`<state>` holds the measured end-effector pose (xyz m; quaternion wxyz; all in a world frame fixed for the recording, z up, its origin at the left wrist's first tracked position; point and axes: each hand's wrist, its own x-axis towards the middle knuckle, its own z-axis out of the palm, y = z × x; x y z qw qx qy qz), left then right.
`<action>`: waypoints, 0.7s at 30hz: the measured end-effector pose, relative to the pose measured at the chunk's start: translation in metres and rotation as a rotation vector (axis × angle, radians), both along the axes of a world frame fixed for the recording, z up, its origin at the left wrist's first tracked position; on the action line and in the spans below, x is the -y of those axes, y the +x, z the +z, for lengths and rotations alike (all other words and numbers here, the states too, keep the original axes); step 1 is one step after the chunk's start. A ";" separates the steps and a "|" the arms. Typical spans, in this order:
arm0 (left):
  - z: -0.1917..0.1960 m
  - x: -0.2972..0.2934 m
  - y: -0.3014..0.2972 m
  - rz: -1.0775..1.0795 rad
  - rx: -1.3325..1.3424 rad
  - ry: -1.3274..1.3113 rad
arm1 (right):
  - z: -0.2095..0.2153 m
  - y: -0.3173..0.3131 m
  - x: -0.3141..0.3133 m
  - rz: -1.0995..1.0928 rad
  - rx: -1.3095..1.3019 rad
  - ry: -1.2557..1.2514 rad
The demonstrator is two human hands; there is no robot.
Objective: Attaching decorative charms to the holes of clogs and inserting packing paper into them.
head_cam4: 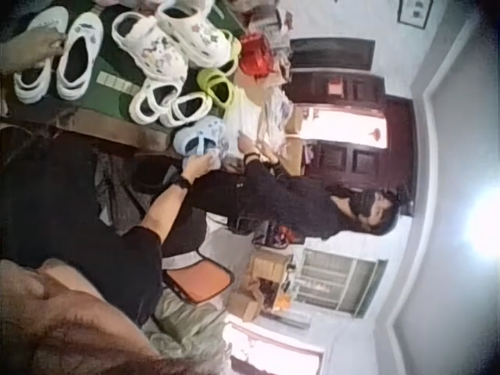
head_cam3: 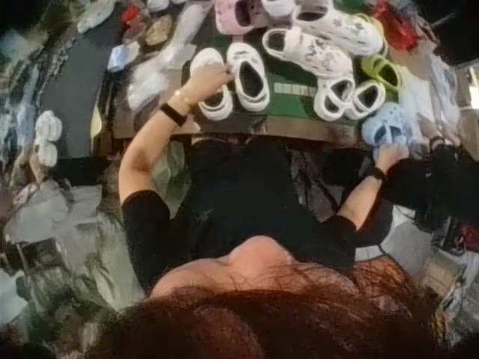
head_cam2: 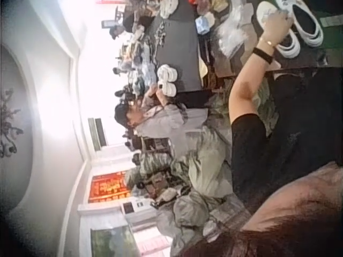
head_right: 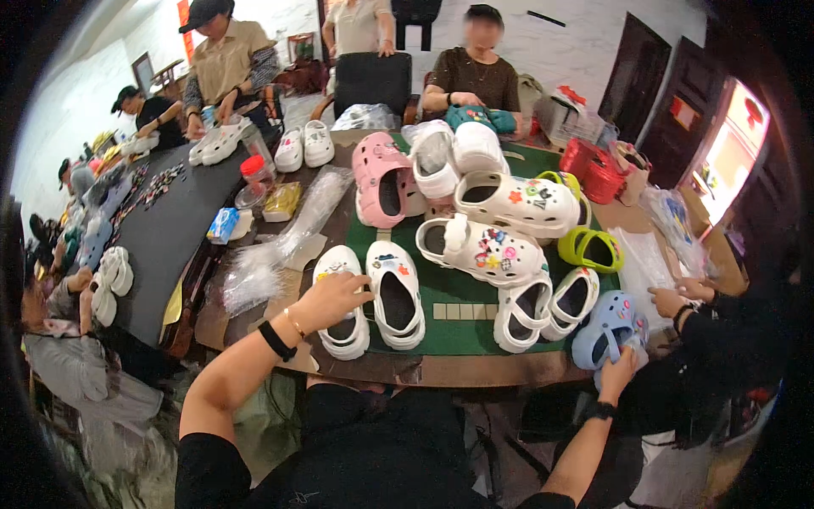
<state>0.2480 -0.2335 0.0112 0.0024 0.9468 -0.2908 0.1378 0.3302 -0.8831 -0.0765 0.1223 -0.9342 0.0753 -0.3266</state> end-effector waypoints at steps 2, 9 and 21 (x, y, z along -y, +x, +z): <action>0.006 0.001 -0.020 0.036 0.047 -0.166 | 0.011 -0.010 -0.002 0.043 -0.105 0.064; -0.021 0.014 -0.087 0.236 -0.012 -0.403 | 0.072 -0.050 -0.105 0.263 0.089 0.142; -0.037 0.016 -0.066 0.342 -0.279 -0.654 | 0.080 -0.029 -0.388 1.280 -0.397 0.002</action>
